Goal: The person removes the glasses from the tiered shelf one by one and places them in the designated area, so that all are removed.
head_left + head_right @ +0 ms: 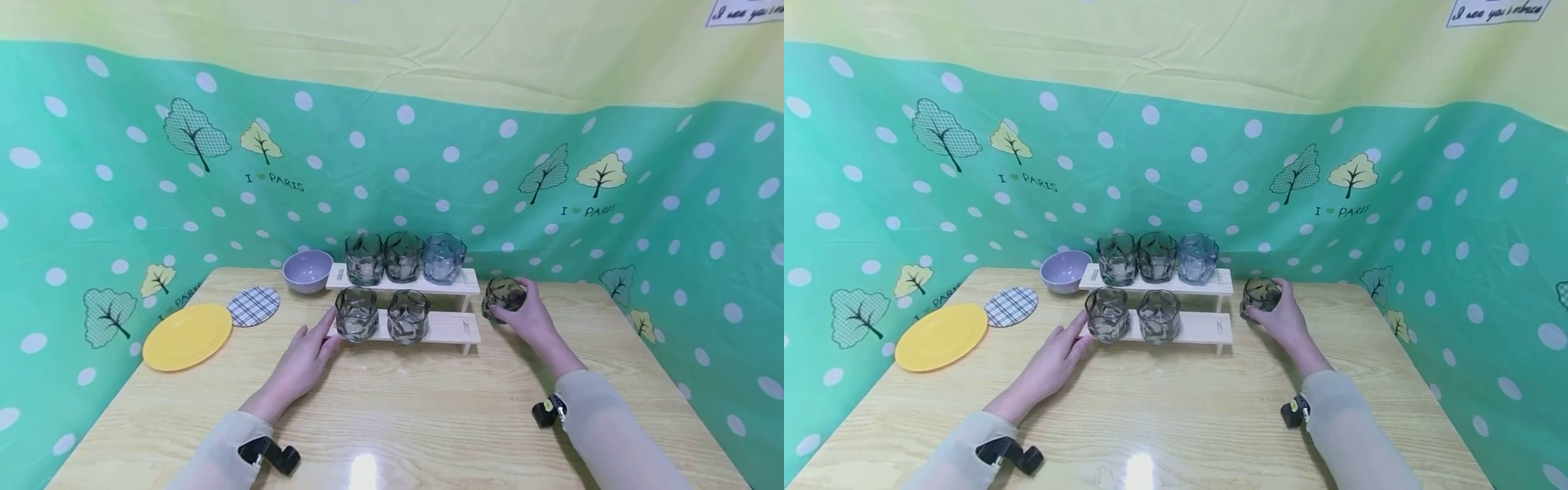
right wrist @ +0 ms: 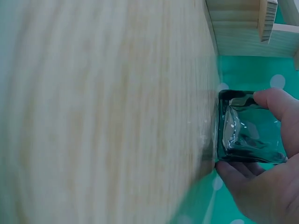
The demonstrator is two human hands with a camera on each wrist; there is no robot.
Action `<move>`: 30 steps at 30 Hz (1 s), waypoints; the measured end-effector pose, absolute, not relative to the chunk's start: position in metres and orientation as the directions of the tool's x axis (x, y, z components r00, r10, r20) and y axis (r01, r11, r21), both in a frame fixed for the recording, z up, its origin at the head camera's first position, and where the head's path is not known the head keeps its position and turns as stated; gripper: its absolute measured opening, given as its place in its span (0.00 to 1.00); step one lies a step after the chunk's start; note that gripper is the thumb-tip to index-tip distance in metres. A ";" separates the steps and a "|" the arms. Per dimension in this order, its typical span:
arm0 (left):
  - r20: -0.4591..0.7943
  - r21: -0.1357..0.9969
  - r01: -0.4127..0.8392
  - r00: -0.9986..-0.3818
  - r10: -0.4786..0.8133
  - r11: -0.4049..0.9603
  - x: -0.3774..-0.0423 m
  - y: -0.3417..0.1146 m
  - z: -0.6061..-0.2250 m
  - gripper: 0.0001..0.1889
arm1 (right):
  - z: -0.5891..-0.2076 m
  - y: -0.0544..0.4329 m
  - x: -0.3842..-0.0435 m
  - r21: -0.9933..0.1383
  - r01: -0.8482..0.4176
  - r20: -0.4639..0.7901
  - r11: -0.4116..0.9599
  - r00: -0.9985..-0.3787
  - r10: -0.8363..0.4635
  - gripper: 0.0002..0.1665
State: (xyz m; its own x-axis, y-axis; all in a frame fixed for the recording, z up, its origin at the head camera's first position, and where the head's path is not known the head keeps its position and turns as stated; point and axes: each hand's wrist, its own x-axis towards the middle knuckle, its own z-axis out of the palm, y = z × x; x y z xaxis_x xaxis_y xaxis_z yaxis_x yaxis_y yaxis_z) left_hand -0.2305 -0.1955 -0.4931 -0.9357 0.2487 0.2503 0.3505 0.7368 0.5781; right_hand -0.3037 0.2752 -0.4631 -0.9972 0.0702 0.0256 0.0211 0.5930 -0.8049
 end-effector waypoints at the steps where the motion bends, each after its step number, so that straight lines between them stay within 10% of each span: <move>1: 0.249 0.580 0.349 -0.936 0.248 0.736 -0.230 -0.196 -0.493 0.34 | -0.463 0.276 -0.303 -0.808 0.017 0.026 0.588 -0.998 0.064 0.64; 30: 0.236 0.582 0.337 -0.941 0.243 0.740 -0.232 -0.196 -0.494 0.34 | -0.399 0.241 -0.250 -0.748 -0.112 0.221 0.654 -0.972 0.086 0.69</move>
